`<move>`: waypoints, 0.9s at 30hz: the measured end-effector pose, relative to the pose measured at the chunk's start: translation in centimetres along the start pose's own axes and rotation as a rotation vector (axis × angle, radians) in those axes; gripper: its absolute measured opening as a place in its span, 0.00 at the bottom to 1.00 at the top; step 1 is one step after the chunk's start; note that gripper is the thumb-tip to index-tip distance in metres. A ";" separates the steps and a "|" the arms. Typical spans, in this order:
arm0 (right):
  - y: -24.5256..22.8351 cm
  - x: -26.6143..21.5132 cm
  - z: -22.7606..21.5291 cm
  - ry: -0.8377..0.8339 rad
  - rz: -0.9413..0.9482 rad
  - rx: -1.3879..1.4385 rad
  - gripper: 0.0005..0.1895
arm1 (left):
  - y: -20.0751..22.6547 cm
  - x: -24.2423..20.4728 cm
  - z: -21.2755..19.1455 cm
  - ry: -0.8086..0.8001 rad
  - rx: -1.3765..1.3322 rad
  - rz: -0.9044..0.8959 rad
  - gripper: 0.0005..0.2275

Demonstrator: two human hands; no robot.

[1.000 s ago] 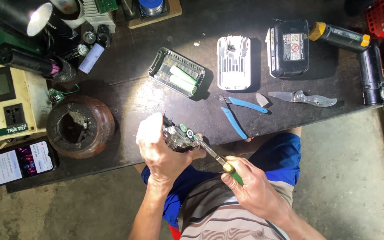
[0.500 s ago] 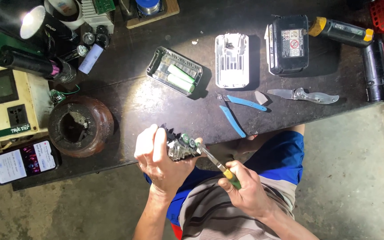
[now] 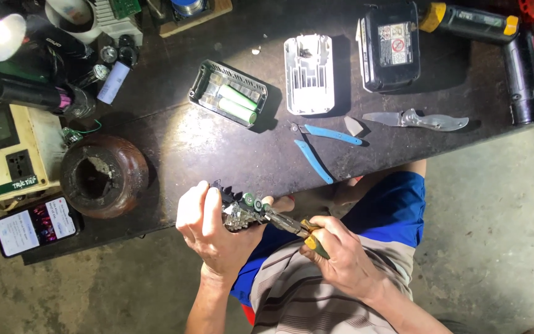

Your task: The person uses pliers to remove metal tabs from a battery pack containing cylindrical cells. They then use a knife to scrape the metal surface of the pack and place the removed cells into a plastic container.

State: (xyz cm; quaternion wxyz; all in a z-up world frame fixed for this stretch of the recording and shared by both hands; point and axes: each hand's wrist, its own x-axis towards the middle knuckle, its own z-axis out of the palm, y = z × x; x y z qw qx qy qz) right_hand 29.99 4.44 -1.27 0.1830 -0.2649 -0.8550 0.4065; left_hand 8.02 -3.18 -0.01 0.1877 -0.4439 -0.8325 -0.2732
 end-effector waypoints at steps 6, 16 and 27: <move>0.5 -1.1 1.0 0.051 -0.032 -0.010 0.26 | 0.9 0.5 -0.5 -0.017 -0.011 0.028 0.33; 0.1 -1.0 0.9 0.117 -0.064 -0.038 0.26 | 0.8 -0.8 -0.4 0.007 0.009 0.005 0.35; -0.6 -1.3 -0.7 -0.229 0.440 0.329 0.33 | 0.0 -1.0 -0.3 -0.002 -0.122 0.065 0.39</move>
